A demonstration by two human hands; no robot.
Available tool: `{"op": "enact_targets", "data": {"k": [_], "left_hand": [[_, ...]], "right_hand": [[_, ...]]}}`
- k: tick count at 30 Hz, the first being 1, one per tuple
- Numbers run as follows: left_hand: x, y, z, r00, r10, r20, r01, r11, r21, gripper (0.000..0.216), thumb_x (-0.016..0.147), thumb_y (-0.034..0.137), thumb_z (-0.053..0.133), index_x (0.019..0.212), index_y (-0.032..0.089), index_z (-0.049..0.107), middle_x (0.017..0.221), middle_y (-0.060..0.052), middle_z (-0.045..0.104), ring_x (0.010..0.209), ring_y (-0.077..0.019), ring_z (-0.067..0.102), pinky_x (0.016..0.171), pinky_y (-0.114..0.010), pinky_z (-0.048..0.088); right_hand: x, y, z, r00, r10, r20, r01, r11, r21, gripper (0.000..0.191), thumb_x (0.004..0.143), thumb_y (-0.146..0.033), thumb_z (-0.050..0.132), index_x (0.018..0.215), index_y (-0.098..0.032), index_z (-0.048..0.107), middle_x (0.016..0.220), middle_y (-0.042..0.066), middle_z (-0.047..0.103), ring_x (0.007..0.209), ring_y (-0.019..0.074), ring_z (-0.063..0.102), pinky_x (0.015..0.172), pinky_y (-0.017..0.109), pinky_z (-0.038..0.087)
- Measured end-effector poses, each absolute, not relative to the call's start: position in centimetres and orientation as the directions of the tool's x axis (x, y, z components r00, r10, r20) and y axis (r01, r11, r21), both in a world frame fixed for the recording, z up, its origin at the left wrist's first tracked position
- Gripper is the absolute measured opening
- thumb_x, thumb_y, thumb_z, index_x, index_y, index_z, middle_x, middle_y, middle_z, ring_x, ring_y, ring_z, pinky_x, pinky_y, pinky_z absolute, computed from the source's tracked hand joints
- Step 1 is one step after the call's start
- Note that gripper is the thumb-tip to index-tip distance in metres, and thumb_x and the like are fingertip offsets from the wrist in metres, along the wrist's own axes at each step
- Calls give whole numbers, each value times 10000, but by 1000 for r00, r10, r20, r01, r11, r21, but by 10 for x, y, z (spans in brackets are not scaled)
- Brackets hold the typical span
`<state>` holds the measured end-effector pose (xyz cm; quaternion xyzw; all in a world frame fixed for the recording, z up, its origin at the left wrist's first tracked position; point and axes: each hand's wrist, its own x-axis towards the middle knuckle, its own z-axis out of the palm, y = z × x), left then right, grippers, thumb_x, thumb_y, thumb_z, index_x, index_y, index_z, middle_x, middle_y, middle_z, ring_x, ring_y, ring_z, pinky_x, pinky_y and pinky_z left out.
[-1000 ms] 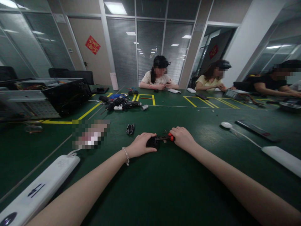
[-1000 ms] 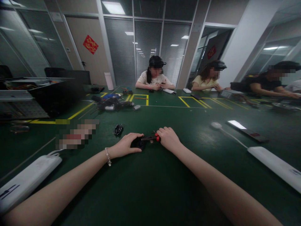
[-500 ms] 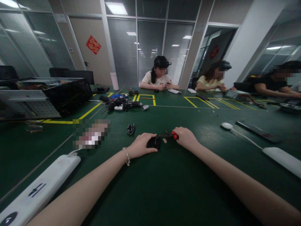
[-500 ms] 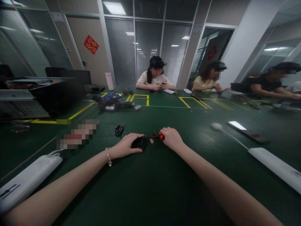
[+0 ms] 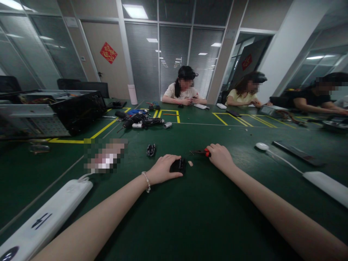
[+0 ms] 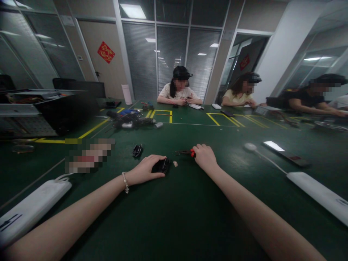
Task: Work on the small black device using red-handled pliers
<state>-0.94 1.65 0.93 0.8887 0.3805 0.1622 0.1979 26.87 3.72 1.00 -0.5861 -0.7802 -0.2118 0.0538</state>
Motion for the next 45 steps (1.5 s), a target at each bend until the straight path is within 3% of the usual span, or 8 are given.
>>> {"op": "enact_targets", "data": {"k": [9, 24, 35, 45], "left_hand": [[-7, 15, 8, 654, 737, 170, 612, -648, 453, 633, 731, 559, 530, 1252, 241, 361, 1254, -62, 447, 1146, -261, 390, 925, -406, 316], [-7, 13, 12, 650, 747, 141, 620, -629, 470, 641, 732, 576, 513, 1252, 232, 365, 1265, -59, 439, 1152, -259, 384, 933, -419, 321], [-7, 14, 10, 648, 744, 164, 623, -642, 447, 632, 728, 567, 525, 1241, 229, 374, 1241, -61, 463, 1131, -263, 402, 914, -416, 336], [-6, 15, 6, 653, 728, 210, 609, -669, 425, 609, 732, 542, 539, 1231, 230, 384, 1229, -60, 472, 1130, -258, 405, 920, -404, 329]], "right_hand": [[261, 33, 10, -297, 888, 350, 925, 178, 334, 229, 767, -94, 401, 910, -129, 576, 912, 133, 575, 822, 221, 509, 677, 325, 352], [267, 38, 6, -308, 879, 365, 941, 225, 254, 256, 699, -86, 454, 929, -130, 557, 911, 100, 564, 817, 199, 493, 691, 297, 379], [254, 28, 7, -442, 789, 426, 892, 438, 114, 266, 671, -87, 489, 923, -147, 548, 910, 72, 562, 816, 181, 503, 736, 313, 406], [232, 19, 6, -558, 721, 412, 825, 536, 178, 322, 630, -63, 506, 938, -140, 560, 911, 84, 568, 851, 201, 491, 777, 335, 383]]}}
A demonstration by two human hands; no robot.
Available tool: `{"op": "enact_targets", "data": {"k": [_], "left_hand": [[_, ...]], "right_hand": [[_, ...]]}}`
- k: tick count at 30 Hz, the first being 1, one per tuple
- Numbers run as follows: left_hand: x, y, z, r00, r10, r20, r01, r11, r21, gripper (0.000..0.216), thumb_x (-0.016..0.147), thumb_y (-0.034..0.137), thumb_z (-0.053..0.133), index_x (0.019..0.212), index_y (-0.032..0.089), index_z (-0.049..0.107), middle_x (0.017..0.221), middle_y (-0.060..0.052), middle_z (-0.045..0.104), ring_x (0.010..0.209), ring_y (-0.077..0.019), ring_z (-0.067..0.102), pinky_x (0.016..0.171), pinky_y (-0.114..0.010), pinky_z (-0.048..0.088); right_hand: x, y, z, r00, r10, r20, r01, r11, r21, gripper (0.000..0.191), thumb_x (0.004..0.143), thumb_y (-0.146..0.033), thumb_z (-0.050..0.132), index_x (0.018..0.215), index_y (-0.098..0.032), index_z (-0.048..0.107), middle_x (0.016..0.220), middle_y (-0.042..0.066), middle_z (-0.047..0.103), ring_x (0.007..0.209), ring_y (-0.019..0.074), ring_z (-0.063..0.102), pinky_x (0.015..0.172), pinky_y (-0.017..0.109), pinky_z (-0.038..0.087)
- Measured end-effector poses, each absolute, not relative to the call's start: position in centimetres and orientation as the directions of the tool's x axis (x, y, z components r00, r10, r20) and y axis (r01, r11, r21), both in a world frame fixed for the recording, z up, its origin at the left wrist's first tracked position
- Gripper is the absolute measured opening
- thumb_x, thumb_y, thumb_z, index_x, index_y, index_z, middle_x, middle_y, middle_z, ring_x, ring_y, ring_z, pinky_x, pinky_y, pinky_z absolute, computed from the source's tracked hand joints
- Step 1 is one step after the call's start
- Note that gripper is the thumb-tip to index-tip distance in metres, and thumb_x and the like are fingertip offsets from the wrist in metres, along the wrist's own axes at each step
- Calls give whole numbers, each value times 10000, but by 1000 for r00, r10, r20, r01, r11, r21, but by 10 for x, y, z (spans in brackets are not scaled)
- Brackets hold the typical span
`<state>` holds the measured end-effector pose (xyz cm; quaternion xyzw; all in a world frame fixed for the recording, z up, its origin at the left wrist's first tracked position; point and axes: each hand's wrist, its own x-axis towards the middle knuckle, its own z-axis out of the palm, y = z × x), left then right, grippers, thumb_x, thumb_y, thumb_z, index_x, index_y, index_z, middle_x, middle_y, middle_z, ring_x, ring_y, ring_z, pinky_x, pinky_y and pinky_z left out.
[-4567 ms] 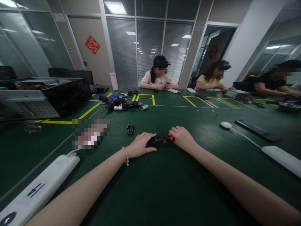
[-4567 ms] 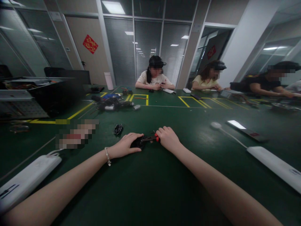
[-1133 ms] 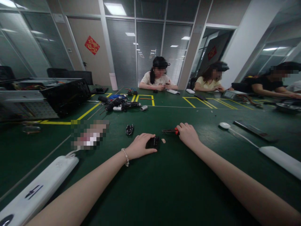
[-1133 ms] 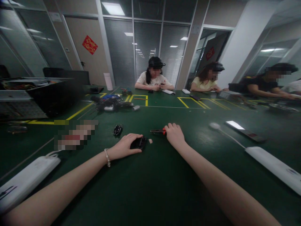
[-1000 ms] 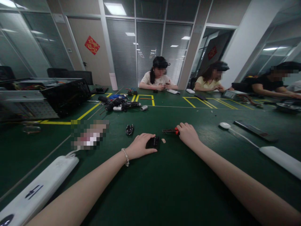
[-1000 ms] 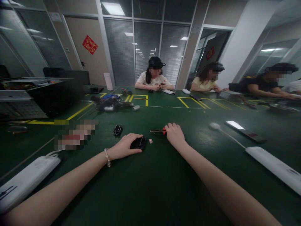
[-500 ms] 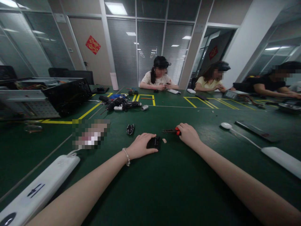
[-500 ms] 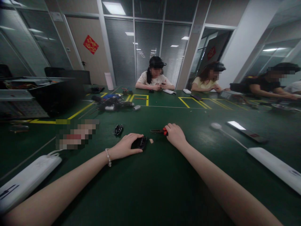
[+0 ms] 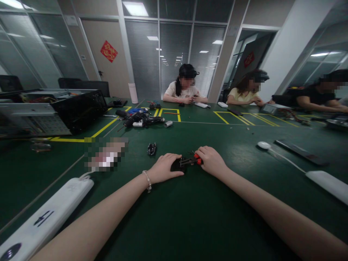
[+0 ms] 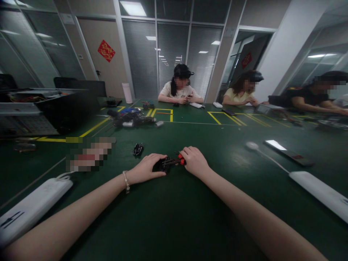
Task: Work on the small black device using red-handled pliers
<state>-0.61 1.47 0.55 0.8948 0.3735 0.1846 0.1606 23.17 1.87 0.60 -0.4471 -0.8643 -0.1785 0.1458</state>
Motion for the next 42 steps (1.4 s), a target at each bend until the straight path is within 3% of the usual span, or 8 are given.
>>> {"op": "enact_targets", "data": {"k": [25, 42], "left_hand": [[-5, 13, 9, 643, 740, 199, 626, -657, 421, 619, 731, 546, 538, 1236, 224, 382, 1230, -67, 470, 1126, -258, 408, 914, -401, 336], [-4, 10, 11, 632, 748, 202, 638, -650, 413, 638, 721, 597, 507, 1223, 221, 393, 1226, -64, 474, 1117, -259, 418, 909, -408, 333]], "right_hand": [[228, 17, 9, -550, 753, 361, 834, 472, 287, 201, 701, -61, 457, 839, -145, 576, 829, 62, 580, 759, 170, 462, 672, 275, 315], [231, 17, 12, -555, 750, 358, 831, 484, 275, 208, 689, -52, 450, 832, -144, 570, 827, 61, 579, 746, 168, 462, 669, 271, 318]]}}
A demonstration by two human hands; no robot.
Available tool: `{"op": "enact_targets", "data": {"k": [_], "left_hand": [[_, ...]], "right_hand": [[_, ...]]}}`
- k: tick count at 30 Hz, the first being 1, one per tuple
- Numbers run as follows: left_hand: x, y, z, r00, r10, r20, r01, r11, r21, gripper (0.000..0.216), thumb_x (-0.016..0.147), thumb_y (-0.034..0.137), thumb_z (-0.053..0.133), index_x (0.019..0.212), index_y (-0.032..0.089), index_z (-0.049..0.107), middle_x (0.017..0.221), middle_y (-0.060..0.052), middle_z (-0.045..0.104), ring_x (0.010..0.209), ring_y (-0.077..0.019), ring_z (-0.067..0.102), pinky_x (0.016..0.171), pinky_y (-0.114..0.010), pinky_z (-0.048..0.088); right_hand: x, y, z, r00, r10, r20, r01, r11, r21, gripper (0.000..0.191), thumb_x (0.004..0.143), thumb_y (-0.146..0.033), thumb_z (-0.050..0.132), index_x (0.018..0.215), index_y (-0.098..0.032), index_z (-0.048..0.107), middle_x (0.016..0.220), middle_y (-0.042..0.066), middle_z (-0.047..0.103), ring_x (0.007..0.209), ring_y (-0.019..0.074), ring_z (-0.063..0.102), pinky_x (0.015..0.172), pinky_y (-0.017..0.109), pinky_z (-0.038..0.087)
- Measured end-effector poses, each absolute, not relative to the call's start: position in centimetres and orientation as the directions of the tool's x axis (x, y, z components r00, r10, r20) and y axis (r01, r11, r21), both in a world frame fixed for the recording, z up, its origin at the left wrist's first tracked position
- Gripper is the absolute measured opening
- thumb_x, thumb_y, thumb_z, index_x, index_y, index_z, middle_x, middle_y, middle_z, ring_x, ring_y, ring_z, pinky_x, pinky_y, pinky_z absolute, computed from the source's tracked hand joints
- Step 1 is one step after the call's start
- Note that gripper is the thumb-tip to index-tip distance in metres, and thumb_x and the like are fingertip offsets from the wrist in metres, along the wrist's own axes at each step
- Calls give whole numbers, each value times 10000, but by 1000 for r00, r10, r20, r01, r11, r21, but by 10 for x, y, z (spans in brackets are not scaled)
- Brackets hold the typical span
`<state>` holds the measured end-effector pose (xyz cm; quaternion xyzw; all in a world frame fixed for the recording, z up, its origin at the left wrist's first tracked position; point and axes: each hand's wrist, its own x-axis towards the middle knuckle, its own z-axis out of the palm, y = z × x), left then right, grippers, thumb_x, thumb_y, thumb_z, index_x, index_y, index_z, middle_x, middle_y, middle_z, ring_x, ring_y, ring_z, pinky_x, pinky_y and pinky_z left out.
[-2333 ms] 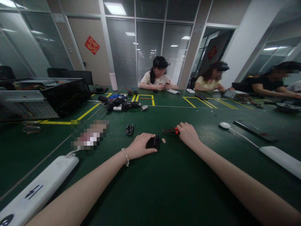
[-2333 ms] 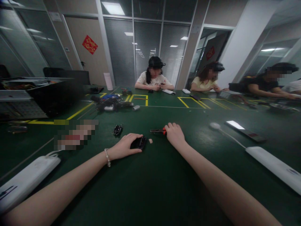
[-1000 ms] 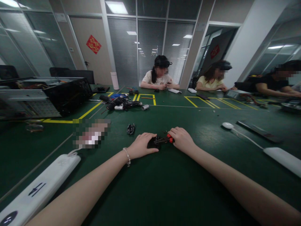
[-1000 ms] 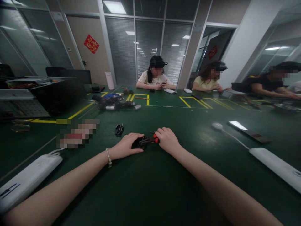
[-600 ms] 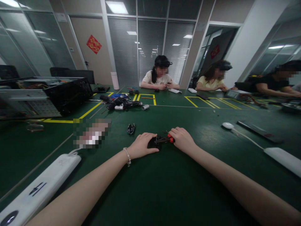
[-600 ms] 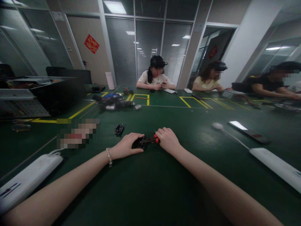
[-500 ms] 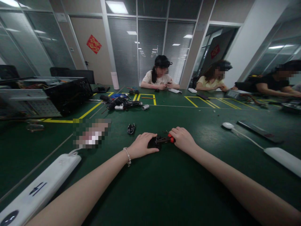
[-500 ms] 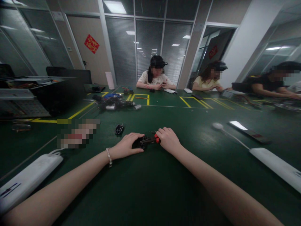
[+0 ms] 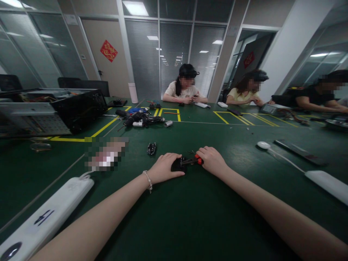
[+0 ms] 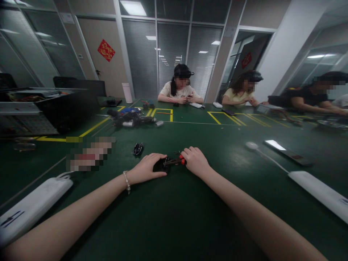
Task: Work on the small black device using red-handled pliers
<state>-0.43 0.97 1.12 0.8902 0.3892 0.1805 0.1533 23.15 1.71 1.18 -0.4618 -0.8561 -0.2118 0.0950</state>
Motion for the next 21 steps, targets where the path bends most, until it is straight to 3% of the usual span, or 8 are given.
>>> {"op": "enact_targets", "data": {"k": [21], "left_hand": [[-1, 10, 9, 607, 759, 234, 650, -644, 404, 594, 702, 593, 533, 1148, 215, 427, 1130, -61, 508, 1026, -252, 471, 842, -379, 368]], "right_hand": [[231, 17, 12, -570, 746, 345, 821, 494, 287, 202, 709, -64, 452, 852, -136, 576, 849, 75, 582, 758, 173, 475, 676, 275, 324]]}}
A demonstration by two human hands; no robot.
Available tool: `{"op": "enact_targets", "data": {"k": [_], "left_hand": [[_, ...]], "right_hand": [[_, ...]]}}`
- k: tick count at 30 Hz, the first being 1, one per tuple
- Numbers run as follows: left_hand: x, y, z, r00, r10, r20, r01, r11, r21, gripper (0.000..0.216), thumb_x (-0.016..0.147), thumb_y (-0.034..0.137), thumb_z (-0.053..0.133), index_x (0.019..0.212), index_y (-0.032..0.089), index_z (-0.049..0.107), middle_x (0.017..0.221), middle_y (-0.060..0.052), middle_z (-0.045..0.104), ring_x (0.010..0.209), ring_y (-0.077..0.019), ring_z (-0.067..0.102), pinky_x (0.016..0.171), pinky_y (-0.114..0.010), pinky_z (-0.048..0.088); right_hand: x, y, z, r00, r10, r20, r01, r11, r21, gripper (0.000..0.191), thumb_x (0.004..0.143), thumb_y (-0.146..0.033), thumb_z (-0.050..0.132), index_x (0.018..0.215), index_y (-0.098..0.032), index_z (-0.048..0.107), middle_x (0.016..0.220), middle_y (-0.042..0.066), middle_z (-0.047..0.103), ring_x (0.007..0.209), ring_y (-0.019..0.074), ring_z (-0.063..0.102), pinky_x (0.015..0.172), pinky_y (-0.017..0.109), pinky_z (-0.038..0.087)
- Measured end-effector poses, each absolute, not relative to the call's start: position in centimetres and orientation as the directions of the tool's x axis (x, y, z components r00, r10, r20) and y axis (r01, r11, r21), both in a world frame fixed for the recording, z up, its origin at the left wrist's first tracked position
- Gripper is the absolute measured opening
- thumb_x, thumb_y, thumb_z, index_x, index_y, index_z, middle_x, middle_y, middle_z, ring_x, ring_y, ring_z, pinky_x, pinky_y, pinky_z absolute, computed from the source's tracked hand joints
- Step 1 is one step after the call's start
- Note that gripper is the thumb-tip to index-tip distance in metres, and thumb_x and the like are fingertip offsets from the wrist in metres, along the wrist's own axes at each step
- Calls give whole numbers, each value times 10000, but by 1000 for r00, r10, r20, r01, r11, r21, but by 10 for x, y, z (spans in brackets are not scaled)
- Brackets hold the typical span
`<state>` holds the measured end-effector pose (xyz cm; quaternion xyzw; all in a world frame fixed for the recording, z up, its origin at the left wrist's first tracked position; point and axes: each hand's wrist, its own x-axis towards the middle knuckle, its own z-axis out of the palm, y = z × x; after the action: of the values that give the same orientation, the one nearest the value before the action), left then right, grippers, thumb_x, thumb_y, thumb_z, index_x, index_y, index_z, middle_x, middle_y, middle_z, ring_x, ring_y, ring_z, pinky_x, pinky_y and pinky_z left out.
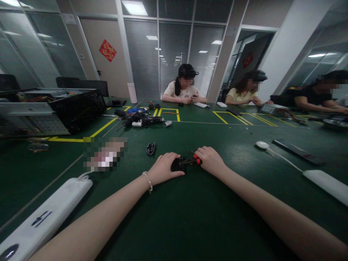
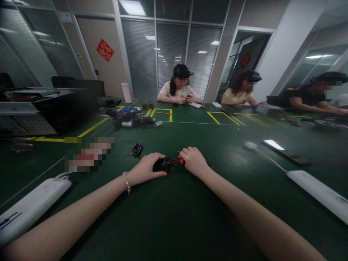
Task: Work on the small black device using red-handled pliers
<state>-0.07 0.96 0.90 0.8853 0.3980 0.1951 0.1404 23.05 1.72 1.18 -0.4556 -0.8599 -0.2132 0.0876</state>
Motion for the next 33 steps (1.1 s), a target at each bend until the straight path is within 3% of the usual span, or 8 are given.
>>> {"op": "enact_targets", "data": {"k": [33], "left_hand": [[0, 9, 9, 610, 756, 239, 650, -649, 395, 582, 711, 601, 512, 1138, 215, 429, 1121, -64, 513, 1026, -256, 471, 844, -381, 357]], "right_hand": [[231, 17, 12, -567, 747, 347, 823, 498, 273, 210, 703, -50, 440, 843, -135, 571, 833, 69, 578, 741, 166, 467, 665, 270, 320]]}}
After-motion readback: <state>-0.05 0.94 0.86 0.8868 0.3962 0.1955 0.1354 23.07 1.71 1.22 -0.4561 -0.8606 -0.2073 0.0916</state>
